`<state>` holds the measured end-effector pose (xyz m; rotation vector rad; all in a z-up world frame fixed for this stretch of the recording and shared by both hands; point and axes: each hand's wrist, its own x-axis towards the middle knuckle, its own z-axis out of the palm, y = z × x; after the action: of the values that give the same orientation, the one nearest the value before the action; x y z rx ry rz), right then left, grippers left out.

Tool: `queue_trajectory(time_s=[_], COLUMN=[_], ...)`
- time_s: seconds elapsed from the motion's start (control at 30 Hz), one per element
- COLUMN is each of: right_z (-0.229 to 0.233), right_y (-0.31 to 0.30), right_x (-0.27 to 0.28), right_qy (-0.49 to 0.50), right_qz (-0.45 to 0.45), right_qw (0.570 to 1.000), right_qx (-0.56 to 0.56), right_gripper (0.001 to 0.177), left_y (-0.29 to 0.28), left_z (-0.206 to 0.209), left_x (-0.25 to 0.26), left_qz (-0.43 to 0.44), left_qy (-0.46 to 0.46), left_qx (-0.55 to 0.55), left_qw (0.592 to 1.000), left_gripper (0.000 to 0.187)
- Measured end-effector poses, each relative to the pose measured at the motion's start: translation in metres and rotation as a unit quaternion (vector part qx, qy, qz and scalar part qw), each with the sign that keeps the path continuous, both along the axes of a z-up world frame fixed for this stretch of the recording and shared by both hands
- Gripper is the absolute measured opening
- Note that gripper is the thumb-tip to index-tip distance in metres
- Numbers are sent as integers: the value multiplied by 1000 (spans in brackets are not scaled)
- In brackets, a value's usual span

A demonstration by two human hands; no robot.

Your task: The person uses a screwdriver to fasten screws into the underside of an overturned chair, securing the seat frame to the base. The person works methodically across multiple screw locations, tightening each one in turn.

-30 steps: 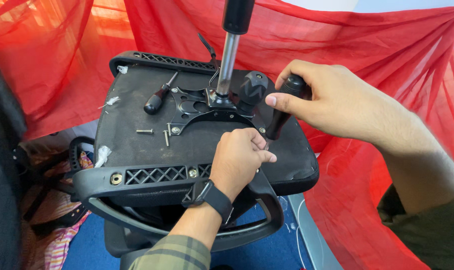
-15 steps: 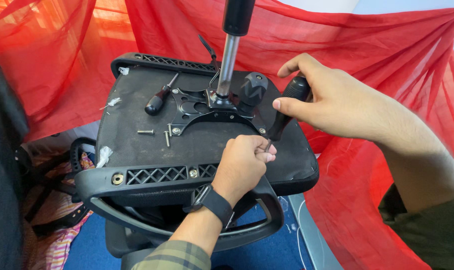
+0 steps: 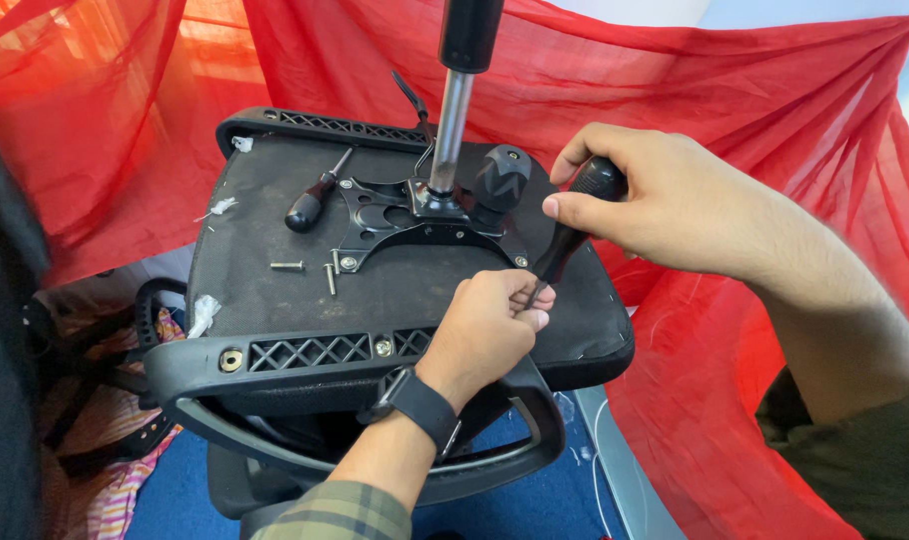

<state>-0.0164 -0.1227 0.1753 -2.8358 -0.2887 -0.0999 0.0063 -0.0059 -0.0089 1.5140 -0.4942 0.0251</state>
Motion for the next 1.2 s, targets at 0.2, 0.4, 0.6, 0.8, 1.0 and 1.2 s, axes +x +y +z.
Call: queue_trajectory(time_s=[0.2,0.4,0.6,0.8,1.0,1.2], right_z=[-4,-3,1,-2,-12,-14], right_y=[-5,-2,5,0,-19,-30], right_x=[1,-2,-7,-7,-10,-12], right_qy=[-58,-60,20,-15,-34,-54], right_qz=[71,94,-38,27,54,124], right_qw=[996,994,999,1000,995,980], right_qx=[-17,-17,-32,-3,79,145], right_gripper=[37,34,39,44,28,25], left_y=[4,9,10,26,39,48], left_z=[-1,19,14,1,-8,-14], left_x=[-2,-13,-15,-18,-31,-38], left_qz=[68,117,98,127,125,117], left_qy=[-28,-18,-27,-117,-100,-138], left_qx=[65,159,191,295,311,278], left_qw=[995,980,976,940,937,943], left_gripper=[12,31,33,32,33,34])
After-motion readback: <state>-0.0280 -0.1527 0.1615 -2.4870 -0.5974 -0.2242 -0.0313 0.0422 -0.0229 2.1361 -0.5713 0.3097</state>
